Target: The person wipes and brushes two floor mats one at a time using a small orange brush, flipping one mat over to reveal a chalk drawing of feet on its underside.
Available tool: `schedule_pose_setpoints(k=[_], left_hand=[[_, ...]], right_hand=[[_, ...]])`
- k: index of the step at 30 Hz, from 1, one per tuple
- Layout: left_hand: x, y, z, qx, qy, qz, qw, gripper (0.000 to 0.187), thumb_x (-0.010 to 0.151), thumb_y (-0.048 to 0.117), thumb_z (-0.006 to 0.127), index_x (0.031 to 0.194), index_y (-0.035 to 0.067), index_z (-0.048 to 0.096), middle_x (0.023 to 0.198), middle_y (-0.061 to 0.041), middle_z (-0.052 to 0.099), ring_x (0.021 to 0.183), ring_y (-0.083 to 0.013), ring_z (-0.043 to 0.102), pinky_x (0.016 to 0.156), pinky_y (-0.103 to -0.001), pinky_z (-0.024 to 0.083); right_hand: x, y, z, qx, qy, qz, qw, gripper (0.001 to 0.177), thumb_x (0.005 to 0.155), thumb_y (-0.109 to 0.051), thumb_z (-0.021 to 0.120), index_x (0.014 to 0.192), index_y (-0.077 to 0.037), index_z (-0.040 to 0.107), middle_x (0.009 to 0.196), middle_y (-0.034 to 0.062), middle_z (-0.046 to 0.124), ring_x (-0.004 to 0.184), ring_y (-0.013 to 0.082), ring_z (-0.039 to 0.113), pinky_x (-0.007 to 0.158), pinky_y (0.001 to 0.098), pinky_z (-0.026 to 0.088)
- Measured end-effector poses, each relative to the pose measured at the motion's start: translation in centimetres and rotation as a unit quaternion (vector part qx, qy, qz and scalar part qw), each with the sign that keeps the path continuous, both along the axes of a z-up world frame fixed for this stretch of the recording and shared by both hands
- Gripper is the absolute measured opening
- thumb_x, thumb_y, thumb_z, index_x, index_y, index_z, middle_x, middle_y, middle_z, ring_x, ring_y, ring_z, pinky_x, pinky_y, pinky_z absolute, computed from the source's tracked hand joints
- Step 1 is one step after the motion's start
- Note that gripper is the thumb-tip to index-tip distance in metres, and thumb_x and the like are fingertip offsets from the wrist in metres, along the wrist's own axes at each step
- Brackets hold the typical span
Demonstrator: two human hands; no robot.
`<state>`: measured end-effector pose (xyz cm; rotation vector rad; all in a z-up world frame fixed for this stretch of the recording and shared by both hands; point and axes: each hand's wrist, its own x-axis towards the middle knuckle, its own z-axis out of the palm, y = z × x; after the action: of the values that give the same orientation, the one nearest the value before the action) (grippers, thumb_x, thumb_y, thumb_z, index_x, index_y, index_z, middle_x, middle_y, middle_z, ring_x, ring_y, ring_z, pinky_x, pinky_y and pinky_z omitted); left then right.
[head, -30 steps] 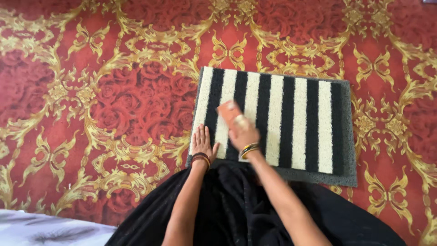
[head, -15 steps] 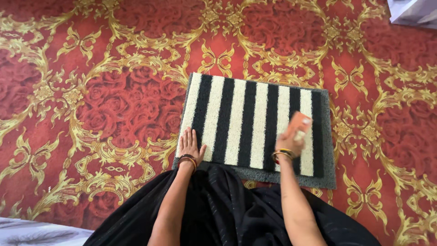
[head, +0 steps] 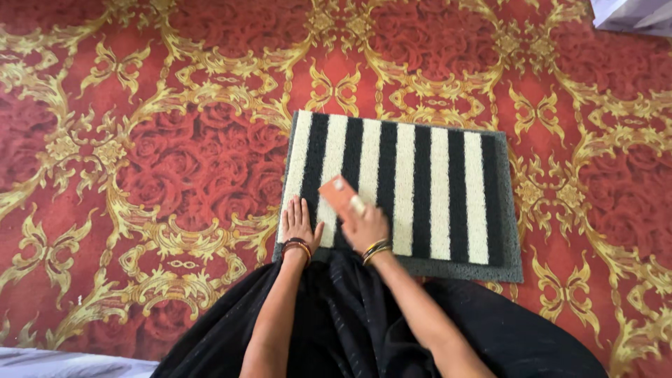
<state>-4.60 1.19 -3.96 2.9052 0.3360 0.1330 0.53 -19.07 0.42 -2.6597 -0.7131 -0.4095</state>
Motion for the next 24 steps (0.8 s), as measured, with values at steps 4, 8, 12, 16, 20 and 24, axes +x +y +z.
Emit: schedule_pose_setpoints(k=[4,8,12,16,20,24], left_hand=[[0.0,-0.1,-0.2,0.001,-0.026,0.001,1.000,0.092,0.095,0.057,0.048,0.161,0.000,0.018,0.170,-0.019,0.010,0.158,-0.0327,0.006,0.126,-0.047,0.003],[0.0,-0.3,0.1,-0.003,-0.016,0.005,1.000,0.092,0.095,0.057,0.049,0.160,0.000,0.017,0.170,-0.019,0.010,0.158,-0.0325,0.006,0.126,-0.047,0.003],[-0.1,-0.5,0.5,0.008,-0.011,0.006,1.000,0.093,0.094,0.057,0.049,0.160,0.000,0.017,0.169,-0.020,0.009,0.157,-0.0329,0.005,0.126,-0.047,0.003],[-0.1,-0.5,0.3,0.009,-0.017,0.004,1.000,0.092,0.095,0.056,0.048,0.161,-0.001,0.016,0.169,-0.021,0.009,0.158,-0.0331,0.005,0.126,-0.048,0.003],[-0.1,-0.3,-0.1,0.002,-0.016,0.001,1.000,0.092,0.096,0.056,0.048,0.161,-0.001,0.016,0.170,-0.020,0.009,0.158,-0.0329,0.005,0.126,-0.048,0.003],[-0.1,-0.3,-0.2,0.000,-0.001,0.003,1.000,0.094,0.094,0.057,0.048,0.160,0.000,0.015,0.170,-0.019,0.007,0.158,-0.0327,0.004,0.126,-0.047,0.002]], right_hand=[[5.2,-8.2,-2.5,-0.043,0.021,-0.180,0.983,0.032,0.101,-0.045,0.061,0.125,-0.023,0.065,0.108,0.0164,0.063,0.101,0.0360,0.061,0.081,0.0514,0.053],[7.1,-17.8,-2.1,-0.052,0.132,-0.417,0.898,0.061,0.089,-0.045,0.061,0.145,-0.023,0.054,0.113,0.0247,0.061,0.106,0.0415,0.059,0.080,0.0566,0.051],[6.7,-19.0,-1.6,-0.047,0.134,-0.519,0.843,0.077,0.085,-0.051,0.060,0.153,-0.022,0.039,0.119,0.0343,0.054,0.110,0.0490,0.055,0.082,0.0615,0.049],[4.3,-11.3,-0.3,-0.017,0.166,-0.377,0.911,0.061,0.097,-0.049,0.057,0.149,-0.018,0.048,0.119,0.0263,0.059,0.112,0.0416,0.058,0.086,0.0574,0.050],[0.5,-2.4,0.4,-0.027,0.082,-0.122,0.989,0.060,0.094,-0.042,0.067,0.148,-0.021,0.052,0.113,0.0225,0.061,0.100,0.0390,0.061,0.081,0.0556,0.052],[-2.4,1.1,1.3,0.010,0.000,-0.023,1.000,0.074,0.076,-0.045,0.073,0.144,-0.021,0.054,0.125,0.0287,0.059,0.100,0.0449,0.059,0.078,0.0564,0.051]])
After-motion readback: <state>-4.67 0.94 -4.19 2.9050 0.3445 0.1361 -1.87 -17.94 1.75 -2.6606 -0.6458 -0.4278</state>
